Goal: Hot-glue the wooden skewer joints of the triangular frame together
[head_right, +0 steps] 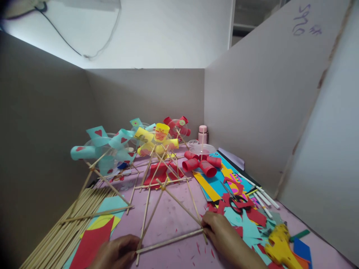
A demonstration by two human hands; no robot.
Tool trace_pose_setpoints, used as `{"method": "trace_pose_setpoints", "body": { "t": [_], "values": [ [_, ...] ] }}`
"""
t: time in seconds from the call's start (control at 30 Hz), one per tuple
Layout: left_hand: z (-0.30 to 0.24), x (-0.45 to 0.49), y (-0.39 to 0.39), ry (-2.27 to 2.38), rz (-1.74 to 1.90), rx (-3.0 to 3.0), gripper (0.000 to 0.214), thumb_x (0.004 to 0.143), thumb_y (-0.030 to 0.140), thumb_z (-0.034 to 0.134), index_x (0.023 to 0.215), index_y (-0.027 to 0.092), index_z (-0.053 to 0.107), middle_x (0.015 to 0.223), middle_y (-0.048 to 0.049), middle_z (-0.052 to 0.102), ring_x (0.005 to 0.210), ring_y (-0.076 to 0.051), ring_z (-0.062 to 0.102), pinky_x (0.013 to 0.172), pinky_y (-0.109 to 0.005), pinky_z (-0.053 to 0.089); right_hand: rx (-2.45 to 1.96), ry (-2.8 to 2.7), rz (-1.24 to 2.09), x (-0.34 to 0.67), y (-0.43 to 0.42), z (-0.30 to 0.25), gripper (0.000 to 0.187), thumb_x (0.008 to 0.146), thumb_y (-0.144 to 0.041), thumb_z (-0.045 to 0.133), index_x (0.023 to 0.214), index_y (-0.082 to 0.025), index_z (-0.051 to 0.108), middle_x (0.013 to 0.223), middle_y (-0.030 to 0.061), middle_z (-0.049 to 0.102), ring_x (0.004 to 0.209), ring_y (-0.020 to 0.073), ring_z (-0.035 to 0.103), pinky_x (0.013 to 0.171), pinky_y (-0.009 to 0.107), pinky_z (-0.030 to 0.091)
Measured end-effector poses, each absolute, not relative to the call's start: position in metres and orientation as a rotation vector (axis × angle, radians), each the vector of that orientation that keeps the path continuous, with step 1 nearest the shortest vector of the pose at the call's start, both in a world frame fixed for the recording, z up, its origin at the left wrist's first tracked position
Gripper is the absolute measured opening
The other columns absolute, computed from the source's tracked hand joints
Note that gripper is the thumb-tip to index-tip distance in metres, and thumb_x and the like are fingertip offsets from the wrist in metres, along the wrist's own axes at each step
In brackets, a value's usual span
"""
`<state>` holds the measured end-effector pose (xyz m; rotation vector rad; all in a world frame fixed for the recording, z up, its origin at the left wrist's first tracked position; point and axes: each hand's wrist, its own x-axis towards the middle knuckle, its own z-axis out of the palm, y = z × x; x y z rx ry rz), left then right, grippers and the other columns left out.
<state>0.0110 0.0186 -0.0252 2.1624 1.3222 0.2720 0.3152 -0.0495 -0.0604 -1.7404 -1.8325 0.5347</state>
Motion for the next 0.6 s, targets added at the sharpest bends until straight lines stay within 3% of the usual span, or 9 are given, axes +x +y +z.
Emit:
{"method": "trace_pose_setpoints", "body": {
  "t": [0.6],
  "values": [
    [-0.0170, 0.0143, 0.0122, 1.344, 0.289, 2.107, 0.022, 0.067, 0.015, 0.046, 0.075, 0.017, 0.067, 0.071, -0.0007, 0.069, 0.070, -0.016, 0.062, 0.065, -0.021, 0.042, -1.737, -1.889, 0.554, 0.3165, -0.0498, -0.0600, 0.015, 0.077, -0.013, 0.049, 0.071, -0.017, 0.062, 0.073, 0.0036, 0.064, 0.069, 0.0153, 0.057, 0.063, 0.024, 0.039]
  ]
}}
